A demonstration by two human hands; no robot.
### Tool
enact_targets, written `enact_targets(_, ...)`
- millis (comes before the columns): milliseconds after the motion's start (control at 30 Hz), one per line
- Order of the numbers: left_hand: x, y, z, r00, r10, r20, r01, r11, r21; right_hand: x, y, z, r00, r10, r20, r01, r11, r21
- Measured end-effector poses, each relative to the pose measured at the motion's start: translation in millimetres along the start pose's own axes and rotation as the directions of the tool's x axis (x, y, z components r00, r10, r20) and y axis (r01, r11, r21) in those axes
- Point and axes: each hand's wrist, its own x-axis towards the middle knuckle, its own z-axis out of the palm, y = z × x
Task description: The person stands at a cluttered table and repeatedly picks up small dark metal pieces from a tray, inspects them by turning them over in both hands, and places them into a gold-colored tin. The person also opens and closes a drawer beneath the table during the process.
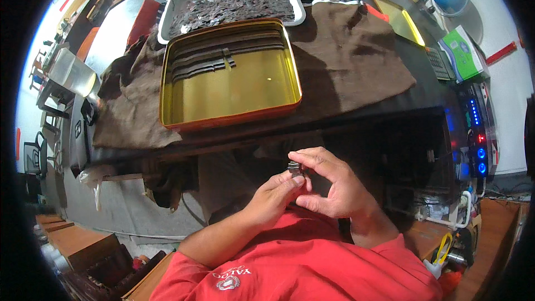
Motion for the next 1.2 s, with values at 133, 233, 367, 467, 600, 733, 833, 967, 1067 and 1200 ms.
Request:
enact_targets(133, 4, -5, -2, 0.995, 0.030, -0.094, -0.017, 0.991, 0.134, 1, 4, 3, 0.998, -0.049, 0.032, 0.055, 0.964, -0.260)
enact_targets(233, 5, -7, -1, 0.997, 0.040, -0.070, -0.030, 0.989, 0.147, 0, 11, 8, 0.996, -0.084, 0.003, 0.082, 0.964, -0.252)
enact_targets(367, 2, 1, 3, 0.997, 0.010, -0.075, 0.004, 0.982, 0.187, -3, 16, 8, 0.995, -0.097, -0.012, 0.093, 0.980, -0.176)
enact_targets(467, -1, 7, 9, 0.999, -0.014, -0.048, 0.013, 1.000, -0.011, -4, 15, 8, 0.998, -0.060, -0.030, 0.057, 0.995, -0.087)
enact_targets(600, 4, 15, 9, 0.999, 0.033, 0.018, -0.031, 0.994, -0.109, -3, 14, 9, 0.999, 0.009, -0.036, -0.010, 1.000, -0.014)
enact_targets(733, 5, 13, 7, 0.999, 0.041, -0.029, -0.043, 0.998, -0.046, -4, 13, 7, 0.999, 0.035, -0.014, -0.035, 0.999, -0.005)
enact_targets(833, 4, 12, 3, 0.998, 0.054, -0.018, -0.054, 0.998, -0.020, -3, 13, 6, 0.999, 0.034, 0.003, -0.034, 0.999, -0.004)
enact_targets(967, 1, 12, -1, 0.999, 0.048, -0.007, -0.048, 0.999, -0.008, -1, 14, 8, 1.000, 0.001, 0.012, -0.001, 1.000, -0.024)
enact_targets(1067, 3, 10, -5, 0.998, 0.013, -0.056, -0.018, 0.997, -0.077, 1, 13, 11, 0.999, -0.040, -0.001, 0.039, 0.996, -0.074)
enact_targets(1200, 3, 9, -10, 0.998, 0.061, -0.014, -0.062, 0.993, -0.104, 5, 13, 17, 0.992, -0.119, -0.035, 0.113, 0.984, -0.140)
